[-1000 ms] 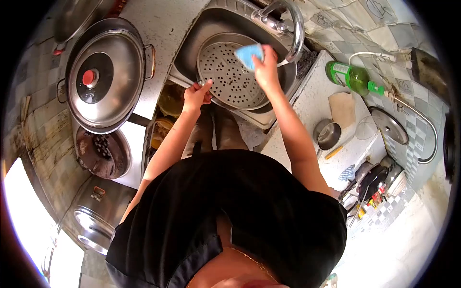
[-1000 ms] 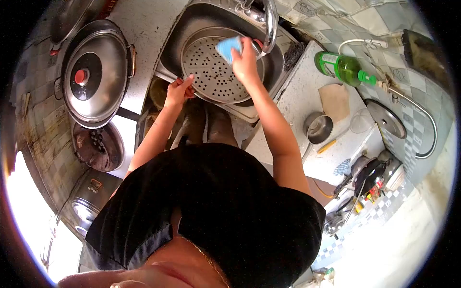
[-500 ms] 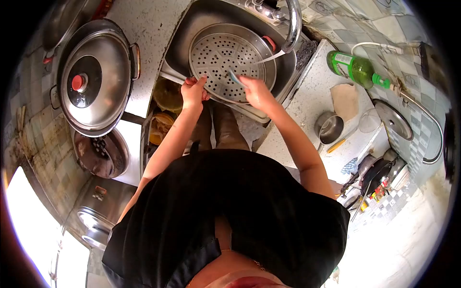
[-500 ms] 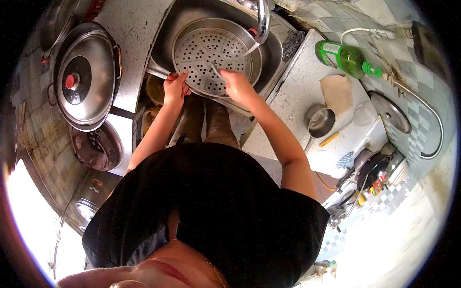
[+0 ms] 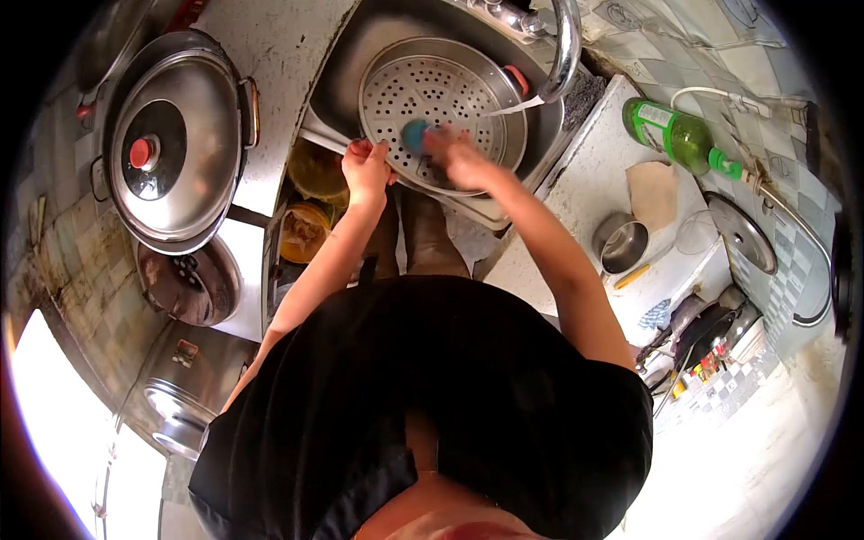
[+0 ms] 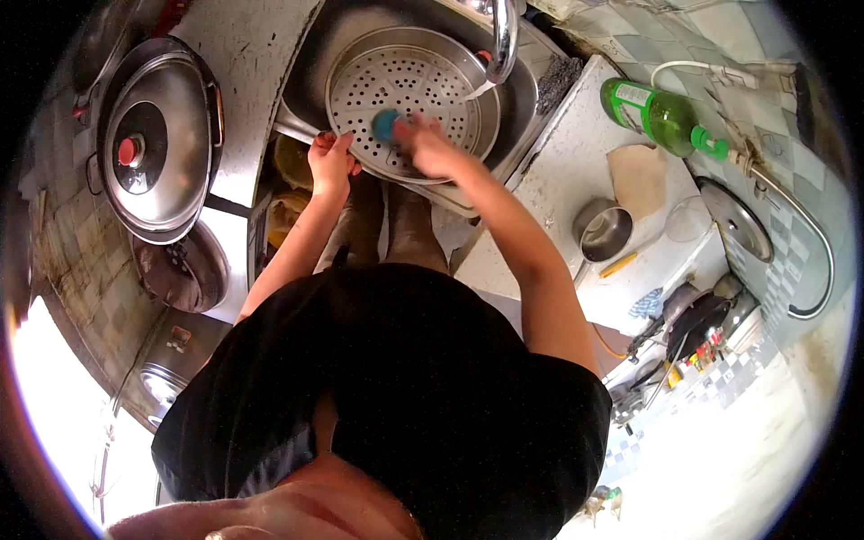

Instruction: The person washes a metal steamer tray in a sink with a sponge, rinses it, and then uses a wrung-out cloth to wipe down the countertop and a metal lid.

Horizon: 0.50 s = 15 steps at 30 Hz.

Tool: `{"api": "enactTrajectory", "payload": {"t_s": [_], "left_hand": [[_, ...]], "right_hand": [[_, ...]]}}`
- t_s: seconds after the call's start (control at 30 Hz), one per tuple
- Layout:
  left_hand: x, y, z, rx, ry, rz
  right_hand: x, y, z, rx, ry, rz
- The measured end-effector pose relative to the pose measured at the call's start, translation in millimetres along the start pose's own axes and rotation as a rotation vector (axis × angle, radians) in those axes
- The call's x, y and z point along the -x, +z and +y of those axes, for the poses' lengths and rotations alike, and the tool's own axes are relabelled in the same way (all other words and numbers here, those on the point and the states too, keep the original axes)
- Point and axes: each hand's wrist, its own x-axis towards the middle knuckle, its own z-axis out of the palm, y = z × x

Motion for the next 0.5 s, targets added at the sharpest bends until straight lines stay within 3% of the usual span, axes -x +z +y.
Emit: {"api": "enactTrajectory", "payload": {"t_s": [0.13,0.2,0.23,0.27,0.33,0.37,0.4,0.47,0.5], "left_hand": [[1,3,-1,-0.021,-0.027,0.024],[-2,5,-2,0.015,0.002,0.028],[-3,3,-3,0.008,0.000,0.027],[-5,1,-5,0.004,-0.008,0.030],[-7,1,-6,0.012,0.006,-0.018],[-4,1,-5,-0.003,-0.023,0.011],[-2,3,-2,-0.006,-0.023,0.005],[0,6,-1,0.002,-0.012,0.039],[-2,5,-2,-0.004,-0.018,0.046]], "right_hand": [[-10,-18,7,0.425,0.237,0.129],[3,-26,-32,-0.094,0.297,-0.158],[9,3,-24,-0.053,-0.199,0.059],[8,12,1,-0.060,-0.195,0.054],[19,-32,7,0.012,0.343,-0.144],[21,-7,41,0.469,0.212,0.174],[20,1,40,0.468,0.217,0.178],[18,13,30,-0.028,0.213,-0.180],[31,24,14,-0.159,-0.018,-0.076]]}}
